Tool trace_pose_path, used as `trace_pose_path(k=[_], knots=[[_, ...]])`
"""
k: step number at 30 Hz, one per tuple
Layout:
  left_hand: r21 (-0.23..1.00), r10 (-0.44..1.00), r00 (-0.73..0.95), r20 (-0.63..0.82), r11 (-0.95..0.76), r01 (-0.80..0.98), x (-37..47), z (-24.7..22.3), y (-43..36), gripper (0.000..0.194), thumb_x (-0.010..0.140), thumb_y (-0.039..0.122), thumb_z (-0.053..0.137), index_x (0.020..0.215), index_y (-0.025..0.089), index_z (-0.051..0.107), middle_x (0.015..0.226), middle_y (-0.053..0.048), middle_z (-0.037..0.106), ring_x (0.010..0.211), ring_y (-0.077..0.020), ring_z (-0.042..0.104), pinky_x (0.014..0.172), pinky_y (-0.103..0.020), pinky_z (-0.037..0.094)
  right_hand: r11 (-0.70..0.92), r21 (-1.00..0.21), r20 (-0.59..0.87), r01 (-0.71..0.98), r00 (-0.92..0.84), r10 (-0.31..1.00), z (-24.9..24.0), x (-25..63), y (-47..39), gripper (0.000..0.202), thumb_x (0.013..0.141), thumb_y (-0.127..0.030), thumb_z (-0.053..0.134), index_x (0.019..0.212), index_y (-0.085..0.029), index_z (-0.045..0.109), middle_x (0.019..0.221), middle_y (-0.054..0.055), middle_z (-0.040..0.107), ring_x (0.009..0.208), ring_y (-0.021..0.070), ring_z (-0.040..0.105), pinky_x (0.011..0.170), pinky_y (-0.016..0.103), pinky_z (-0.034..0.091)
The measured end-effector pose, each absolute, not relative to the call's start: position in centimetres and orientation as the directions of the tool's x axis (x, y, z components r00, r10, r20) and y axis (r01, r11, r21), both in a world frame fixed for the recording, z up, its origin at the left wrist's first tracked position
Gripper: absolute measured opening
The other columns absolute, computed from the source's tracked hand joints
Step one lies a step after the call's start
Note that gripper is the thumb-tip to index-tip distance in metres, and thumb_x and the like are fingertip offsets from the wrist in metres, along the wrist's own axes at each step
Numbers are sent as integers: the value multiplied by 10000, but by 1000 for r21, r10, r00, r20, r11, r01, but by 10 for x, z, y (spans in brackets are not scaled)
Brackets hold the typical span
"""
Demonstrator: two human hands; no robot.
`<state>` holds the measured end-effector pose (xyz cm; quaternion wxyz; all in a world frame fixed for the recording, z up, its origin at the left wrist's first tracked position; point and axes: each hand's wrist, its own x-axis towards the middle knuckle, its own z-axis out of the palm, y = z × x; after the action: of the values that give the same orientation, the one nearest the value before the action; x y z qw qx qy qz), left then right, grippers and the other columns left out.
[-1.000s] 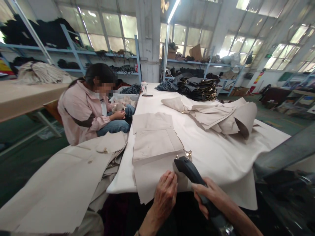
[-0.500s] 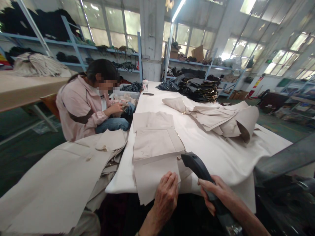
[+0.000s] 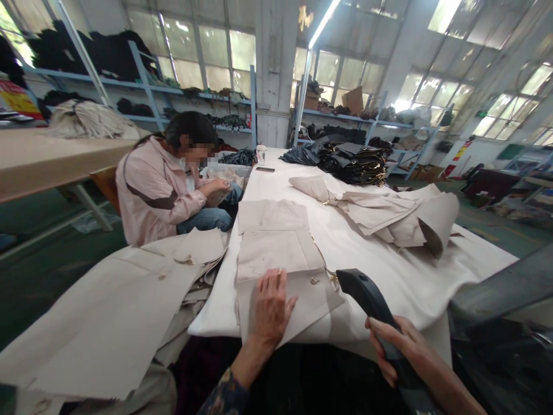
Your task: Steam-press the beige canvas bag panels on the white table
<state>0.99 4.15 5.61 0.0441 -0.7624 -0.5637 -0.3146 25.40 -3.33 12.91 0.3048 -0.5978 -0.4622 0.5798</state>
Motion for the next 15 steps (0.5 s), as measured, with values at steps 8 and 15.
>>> trace_pose_path(k=[8, 15], knots=[[175, 858, 475, 196, -507, 844, -3, 63, 92, 281, 825, 245, 577, 1084, 136, 564, 911, -101, 683, 849, -232, 633, 725, -293, 453, -419, -896, -438, 146, -151, 886, 114, 261, -54, 483, 787, -626, 502, 599, -183, 463, 334, -59, 421, 294, 91, 427, 339, 206, 368], [-4, 822, 499, 274, -518, 856, -9, 147, 115, 247, 851, 59, 370, 895, 117, 606, 844, -143, 661, 750, -271, 628, 650, -354, 437, -356, -922, -368, 154, -56, 928, 117, 268, -70, 491, 775, -644, 516, 634, -175, 489, 365, -60, 426, 322, 78, 417, 369, 189, 369]])
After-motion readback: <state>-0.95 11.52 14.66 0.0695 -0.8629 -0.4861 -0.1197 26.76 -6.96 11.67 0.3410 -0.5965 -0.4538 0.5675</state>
